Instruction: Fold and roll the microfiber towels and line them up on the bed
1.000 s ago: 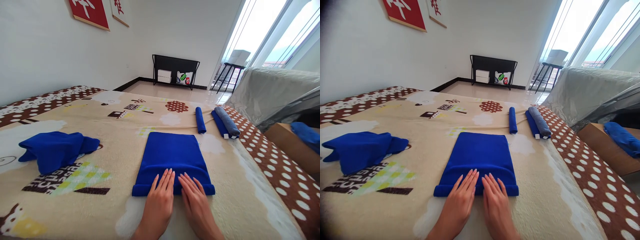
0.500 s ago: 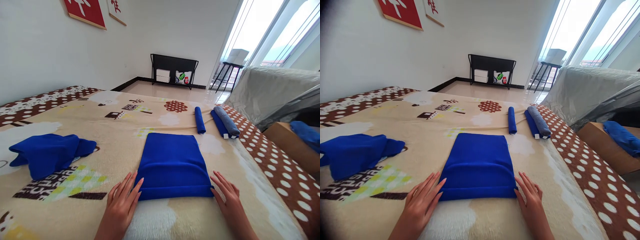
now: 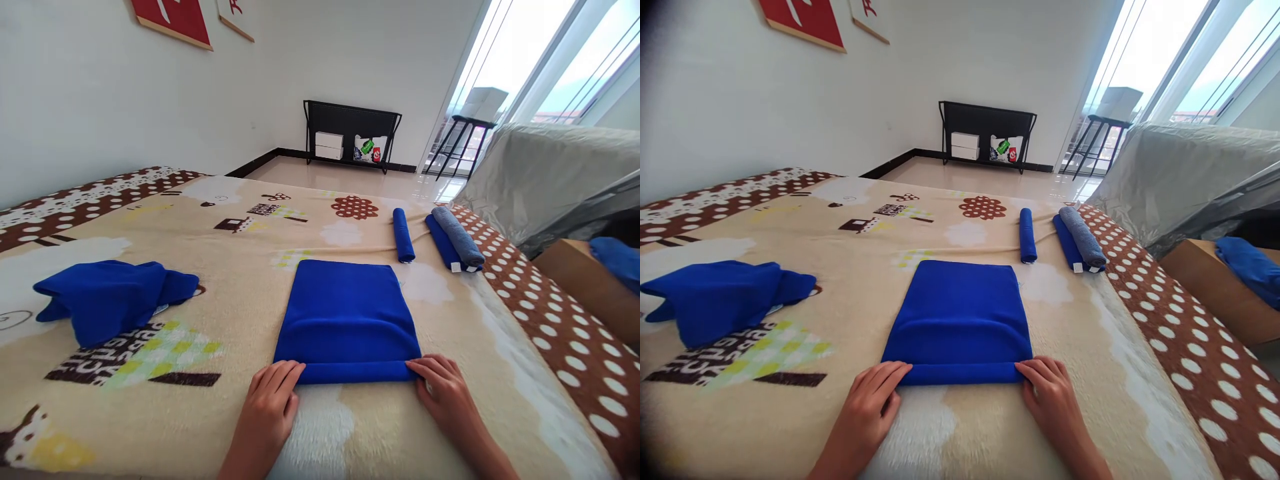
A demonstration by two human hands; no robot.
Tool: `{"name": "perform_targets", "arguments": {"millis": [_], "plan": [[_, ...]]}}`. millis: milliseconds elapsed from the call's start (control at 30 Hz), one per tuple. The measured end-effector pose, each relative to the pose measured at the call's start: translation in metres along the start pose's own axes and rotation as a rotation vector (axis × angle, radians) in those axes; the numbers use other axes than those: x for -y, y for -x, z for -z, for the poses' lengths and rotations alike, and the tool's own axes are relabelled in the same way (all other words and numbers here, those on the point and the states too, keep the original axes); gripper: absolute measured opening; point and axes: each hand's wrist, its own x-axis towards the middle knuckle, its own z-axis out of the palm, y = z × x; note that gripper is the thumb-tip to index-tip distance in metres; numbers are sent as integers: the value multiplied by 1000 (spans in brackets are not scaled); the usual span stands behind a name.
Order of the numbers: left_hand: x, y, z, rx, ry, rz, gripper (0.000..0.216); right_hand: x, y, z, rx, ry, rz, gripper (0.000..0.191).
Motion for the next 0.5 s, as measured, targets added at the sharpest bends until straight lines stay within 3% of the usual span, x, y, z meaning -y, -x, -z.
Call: {"name": "perform_targets", "arguments": {"millis": [67,200,300,400,500], "plan": [[2,-11,3,19,19,37,39,0,-9,4,28,-39,-29,32],[-6,-44,13,202,-22,145,30,8,-36,18,134,-41,-96,29],[-30,-66,12,213,-157,183,30,31,-51,13,45,98,-88,34],[-56,-74,-4,167,-57,23,45,60,-57,-8,-75,92,97,48],[-59,-68,-23,203,58,-154,56,67,-57,-25,-61,-19,227,52]]}}
